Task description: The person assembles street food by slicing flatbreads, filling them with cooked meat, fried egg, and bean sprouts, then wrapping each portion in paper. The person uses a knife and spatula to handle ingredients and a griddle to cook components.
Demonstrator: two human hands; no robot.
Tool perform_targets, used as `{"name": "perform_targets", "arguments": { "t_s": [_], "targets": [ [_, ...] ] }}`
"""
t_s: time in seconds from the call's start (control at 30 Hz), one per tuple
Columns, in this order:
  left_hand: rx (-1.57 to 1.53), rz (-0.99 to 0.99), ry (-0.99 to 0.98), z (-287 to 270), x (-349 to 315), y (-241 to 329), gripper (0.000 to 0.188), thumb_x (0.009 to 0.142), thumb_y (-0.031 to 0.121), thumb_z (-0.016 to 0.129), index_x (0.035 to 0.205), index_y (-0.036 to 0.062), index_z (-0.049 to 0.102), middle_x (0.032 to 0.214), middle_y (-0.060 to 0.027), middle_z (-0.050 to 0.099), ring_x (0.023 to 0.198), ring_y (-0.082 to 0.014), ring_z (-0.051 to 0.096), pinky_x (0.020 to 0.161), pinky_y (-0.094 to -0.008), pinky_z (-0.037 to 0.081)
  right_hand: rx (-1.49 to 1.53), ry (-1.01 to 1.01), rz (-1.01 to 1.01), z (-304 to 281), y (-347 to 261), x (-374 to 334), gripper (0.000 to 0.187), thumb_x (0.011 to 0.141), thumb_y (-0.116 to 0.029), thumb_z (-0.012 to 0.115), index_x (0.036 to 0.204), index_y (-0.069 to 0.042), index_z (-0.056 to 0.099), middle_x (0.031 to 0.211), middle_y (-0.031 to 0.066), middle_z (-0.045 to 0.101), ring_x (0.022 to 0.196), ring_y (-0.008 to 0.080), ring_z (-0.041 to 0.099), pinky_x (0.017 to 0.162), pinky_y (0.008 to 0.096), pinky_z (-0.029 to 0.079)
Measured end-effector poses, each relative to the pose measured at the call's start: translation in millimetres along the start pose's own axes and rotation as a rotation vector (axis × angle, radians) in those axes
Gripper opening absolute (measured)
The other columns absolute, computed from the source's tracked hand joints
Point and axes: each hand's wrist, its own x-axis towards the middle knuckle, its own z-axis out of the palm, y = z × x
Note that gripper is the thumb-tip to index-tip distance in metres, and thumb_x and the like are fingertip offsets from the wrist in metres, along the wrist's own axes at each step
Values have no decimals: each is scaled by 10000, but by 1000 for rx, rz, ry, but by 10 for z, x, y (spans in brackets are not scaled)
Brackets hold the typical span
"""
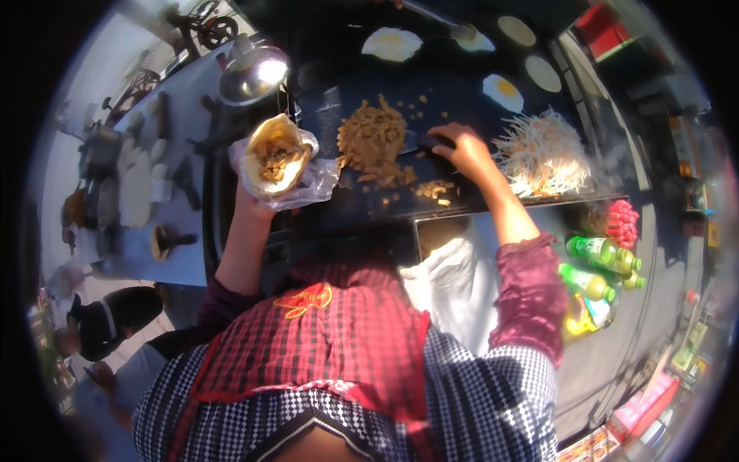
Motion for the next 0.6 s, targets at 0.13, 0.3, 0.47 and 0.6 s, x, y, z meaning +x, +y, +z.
{"name": "perform_targets", "arguments": {
  "t_s": [0.13, 0.3, 0.47, 0.6],
  "targets": [
    [8, 95, 171, -47, 141, -139, 626, 1024, 582, 454, 1394, 82, 521, 1395, -156, 576, 1264, -349, 591, 1054, -562, 503, 183, 10, 73, -96, -21, -66, 407, 836, -45, 736, 1239, -41, 679, 1148, 92, 686, 1081, 234, 644, 974, 325, 482],
    [245, 169, 452, 548, 328, -363, 788, 1011, 692, 337, 1462, 53, 425, 1461, -169, 501, 1322, -352, 534, 1090, -554, 466, 391, 77, 94, -258, -286, -179, 406, 863, 1, 713, 1264, -34, 661, 1163, 40, 654, 1087, 156, 630, 983, 275, 484],
    [136, 216, 281, 391, 724, -599, 760, 1045, 635, 301, 1461, 11, 431, 1458, -189, 505, 1331, -374, 517, 1117, -586, 431, 282, 13, 49, -943, -1001, -112, 411, 874, 88, 681, 1272, -9, 643, 1075, 40, 641, 1052, 133, 642, 961, 246, 498],
    [-95, 119, 152, 512, 894, -863, 724, 1065, 594, 237, 1435, 13, 462, 1404, -225, 550, 1214, -382, 622, 1031, -559, 530, -27, -145, -34, -1324, -1438, 212, 317, 869, -117, 758, 1174, -39, 712, 1082, 123, 718, 1030, 241, 702, 883, 344, 540]
  ]
}}
